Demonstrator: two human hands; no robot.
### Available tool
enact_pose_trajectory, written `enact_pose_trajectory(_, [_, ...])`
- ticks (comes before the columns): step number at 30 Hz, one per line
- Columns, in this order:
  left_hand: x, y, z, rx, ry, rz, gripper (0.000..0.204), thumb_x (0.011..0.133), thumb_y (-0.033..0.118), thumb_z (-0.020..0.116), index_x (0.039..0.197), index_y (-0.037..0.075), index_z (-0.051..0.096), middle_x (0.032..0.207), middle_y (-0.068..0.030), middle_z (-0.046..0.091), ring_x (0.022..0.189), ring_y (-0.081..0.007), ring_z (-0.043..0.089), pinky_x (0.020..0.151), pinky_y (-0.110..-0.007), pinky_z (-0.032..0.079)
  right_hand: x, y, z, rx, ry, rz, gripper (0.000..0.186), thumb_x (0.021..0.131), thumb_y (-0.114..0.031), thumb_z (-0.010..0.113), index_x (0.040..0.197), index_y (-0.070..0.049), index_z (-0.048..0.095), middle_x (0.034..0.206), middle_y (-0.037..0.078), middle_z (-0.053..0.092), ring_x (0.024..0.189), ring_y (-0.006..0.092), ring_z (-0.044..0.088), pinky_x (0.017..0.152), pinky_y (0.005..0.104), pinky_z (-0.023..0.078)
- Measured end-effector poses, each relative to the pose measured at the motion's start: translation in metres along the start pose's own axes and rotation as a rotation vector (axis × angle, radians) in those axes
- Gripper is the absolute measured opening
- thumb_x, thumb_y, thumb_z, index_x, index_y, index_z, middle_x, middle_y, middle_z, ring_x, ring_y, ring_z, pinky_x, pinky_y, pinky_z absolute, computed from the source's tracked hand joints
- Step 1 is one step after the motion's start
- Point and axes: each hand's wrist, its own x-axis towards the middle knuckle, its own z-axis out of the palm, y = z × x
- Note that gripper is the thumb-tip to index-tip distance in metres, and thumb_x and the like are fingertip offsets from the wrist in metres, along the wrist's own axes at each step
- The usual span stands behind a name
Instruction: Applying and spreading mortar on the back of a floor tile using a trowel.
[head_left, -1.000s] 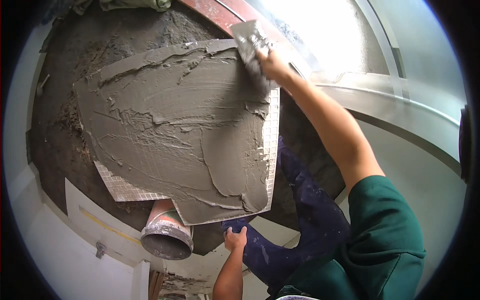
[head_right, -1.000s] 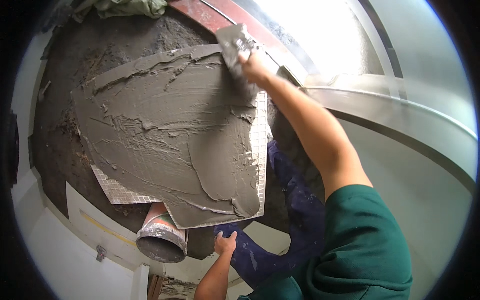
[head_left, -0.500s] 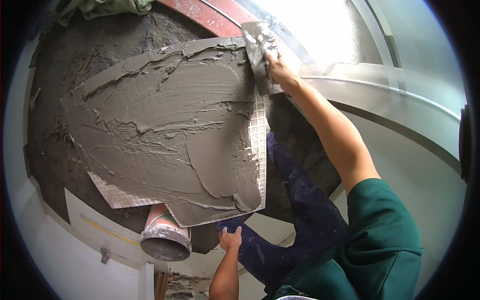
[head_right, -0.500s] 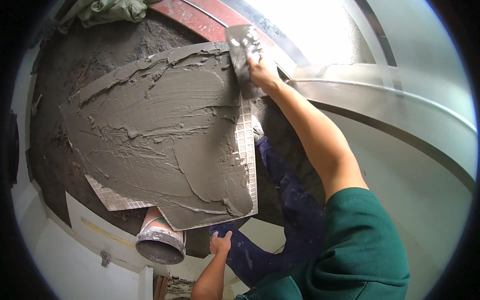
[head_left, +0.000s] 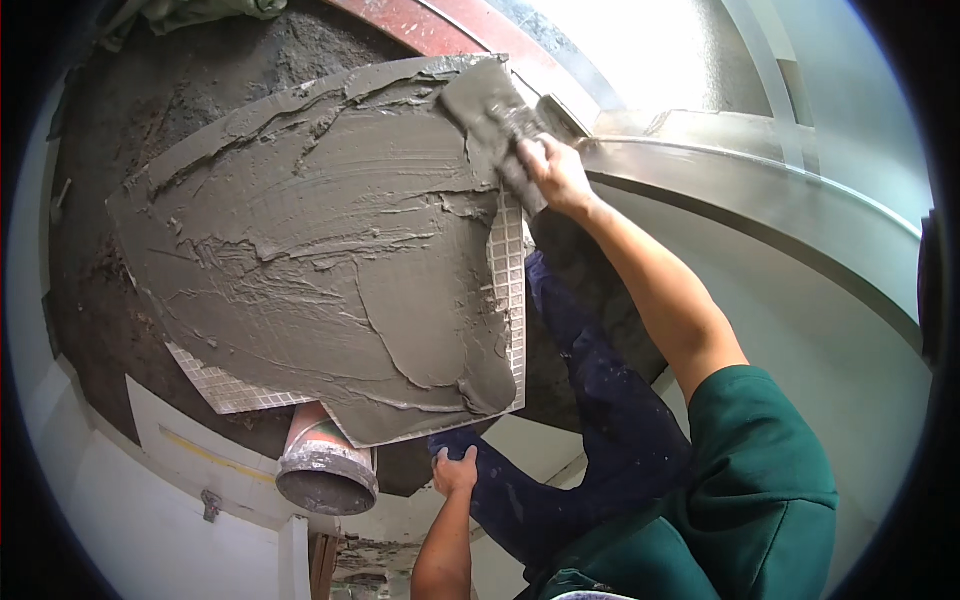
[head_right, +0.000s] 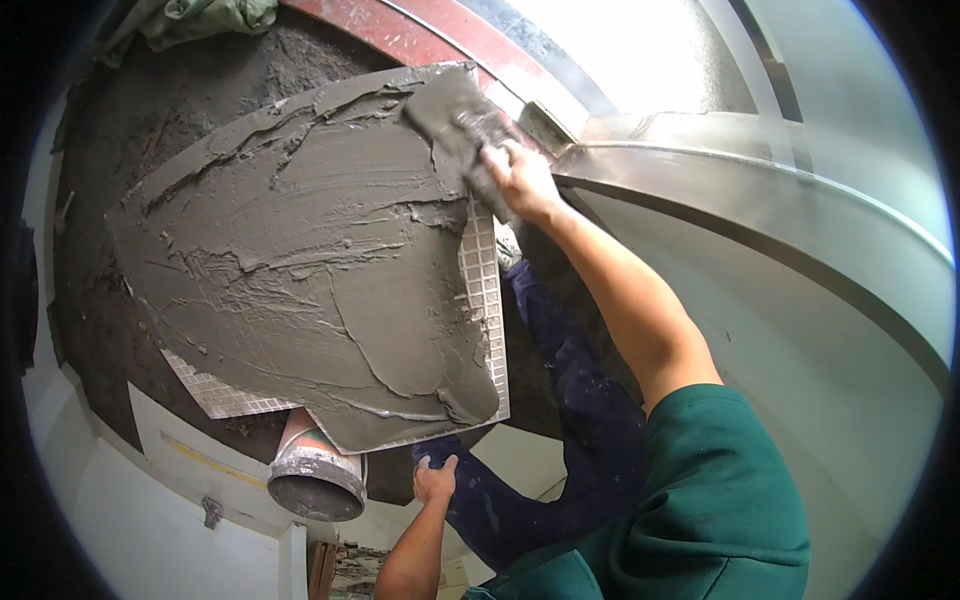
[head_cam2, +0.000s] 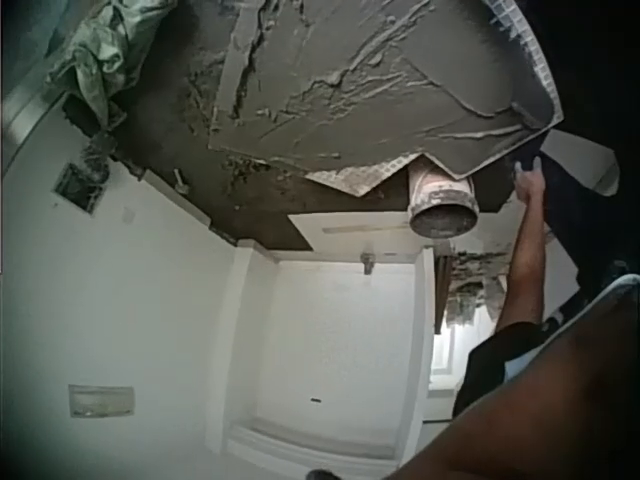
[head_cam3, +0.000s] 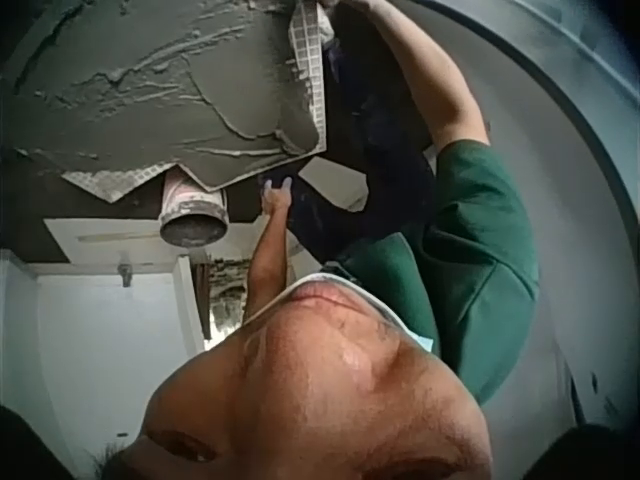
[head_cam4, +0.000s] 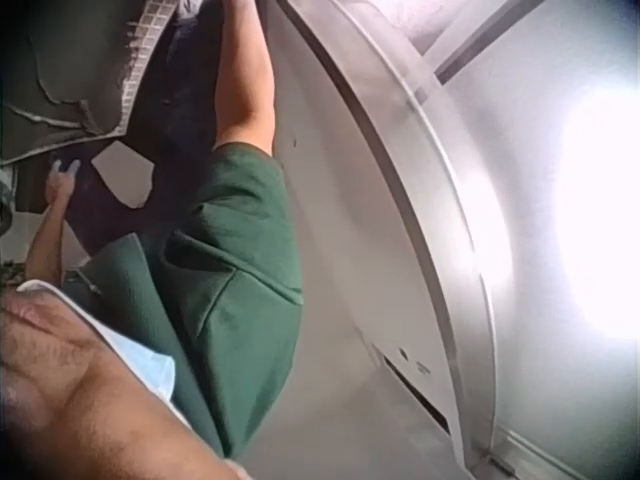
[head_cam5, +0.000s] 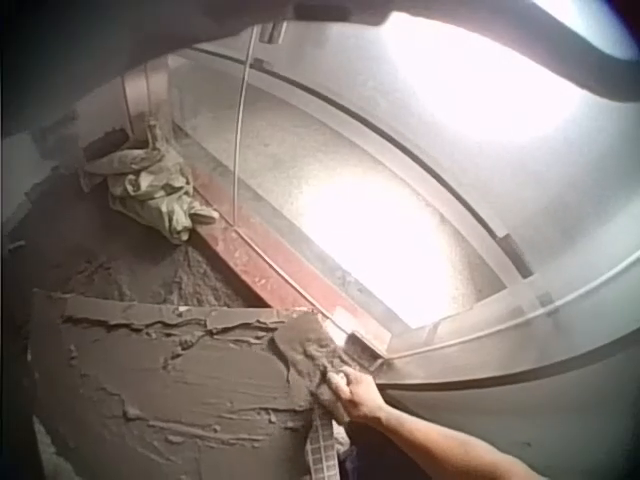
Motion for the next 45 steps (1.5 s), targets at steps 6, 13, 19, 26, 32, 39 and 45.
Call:
enact_pose_trajectory(6, [-0.002, 0.006, -0.006, -0.003, -0.015, -0.006, 0.073, 0.071, 0.051, 0.078, 0.129, 0.012, 0.061, 0.134, -0.0148, 0.058, 0.122, -0.0336, 0.057, 0.1, -0.046, 0.046, -0.007, 0.044, -0.018, 0.28, 0.169, 0.281, 0.044, 0.101, -0.041, 0.051, 0.084, -0.001, 0.057, 0.064, 0.011, 0.054, 0.059, 0.0209, 0.057, 0.057, 0.0388, 0.045])
enact_pose_trajectory(13, [0.001, -0.003, -0.002, -0.008, -0.005, 0.006, 0.074, 0.071, 0.052, 0.077, 0.129, 0.011, 0.061, 0.136, -0.0146, 0.056, 0.123, -0.0332, 0.056, 0.1, -0.046, 0.047, -0.025, 0.004, -0.018, 0.552, 0.015, 0.319, 0.036, 0.102, -0.039, 0.052, 0.081, -0.01, 0.051, 0.058, -0.001, 0.044, 0.042, 0.0095, 0.038, 0.038, 0.0271, 0.031])
enact_pose_trajectory(19, [0.002, -0.006, 0.0, 0.001, -0.01, -0.009, 0.075, 0.071, 0.054, 0.077, 0.13, 0.011, 0.06, 0.137, -0.0148, 0.055, 0.123, -0.0326, 0.056, 0.101, -0.046, 0.046, -0.021, -0.028, -0.011, 0.585, -0.095, 0.218, 0.035, 0.103, -0.039, 0.052, 0.082, -0.011, 0.05, 0.06, -0.002, 0.046, 0.044, 0.007, 0.038, 0.04, 0.0244, 0.03])
enact_pose_trajectory(26, [0.002, -0.004, 0.0, -0.047, -0.029, -0.018, 0.076, 0.071, 0.053, 0.076, 0.132, 0.011, 0.058, 0.139, -0.0148, 0.054, 0.123, -0.0317, 0.056, 0.102, -0.045, 0.045, -0.013, -0.03, 0.027, 0.438, 0.022, 0.084, 0.034, 0.104, -0.037, 0.05, 0.085, -0.01, 0.055, 0.06, -0.004, 0.046, 0.046, 0.0053, 0.039, 0.04, 0.0226, 0.029])
enact_pose_trajectory(32, [0.005, -0.009, 0.0, -0.102, 0.019, -0.015, 0.077, 0.071, 0.056, 0.075, 0.132, 0.011, 0.058, 0.136, -0.0156, 0.056, 0.124, -0.0325, 0.056, 0.102, -0.045, 0.045, 0.006, -0.088, 0.079, 0.542, -0.093, 0.212, 0.04, 0.103, -0.045, 0.048, 0.081, -0.011, 0.05, 0.062, -0.004, 0.042, 0.047, 0.0071, 0.037, 0.041, 0.0253, 0.03])
enact_pose_trajectory(39, [0.007, -0.016, -0.009, -0.117, -0.084, -0.002, 0.077, 0.073, 0.057, 0.074, 0.132, 0.01, 0.057, 0.139, -0.0166, 0.053, 0.121, -0.0321, 0.058, 0.099, -0.043, 0.048, 0.023, -0.194, 0.195, 0.405, -0.187, 0.03, 0.044, 0.101, -0.047, 0.049, 0.081, -0.008, 0.054, 0.063, -0.002, 0.045, 0.048, 0.0099, 0.04, 0.043, 0.0292, 0.031])
enact_pose_trajectory(45, [0.007, -0.031, -0.006, -0.172, -0.057, 0.007, 0.075, 0.073, 0.056, 0.074, 0.132, 0.011, 0.058, 0.136, -0.0161, 0.053, 0.121, -0.033, 0.057, 0.097, -0.044, 0.049, 0.05, -0.312, 0.304, 0.27, -0.292, -0.043, 0.059, 0.097, -0.051, 0.047, 0.097, 0.006, 0.063, 0.081, 0.026, 0.063, 0.083, 0.0392, 0.064, 0.08, 0.048, 0.048])
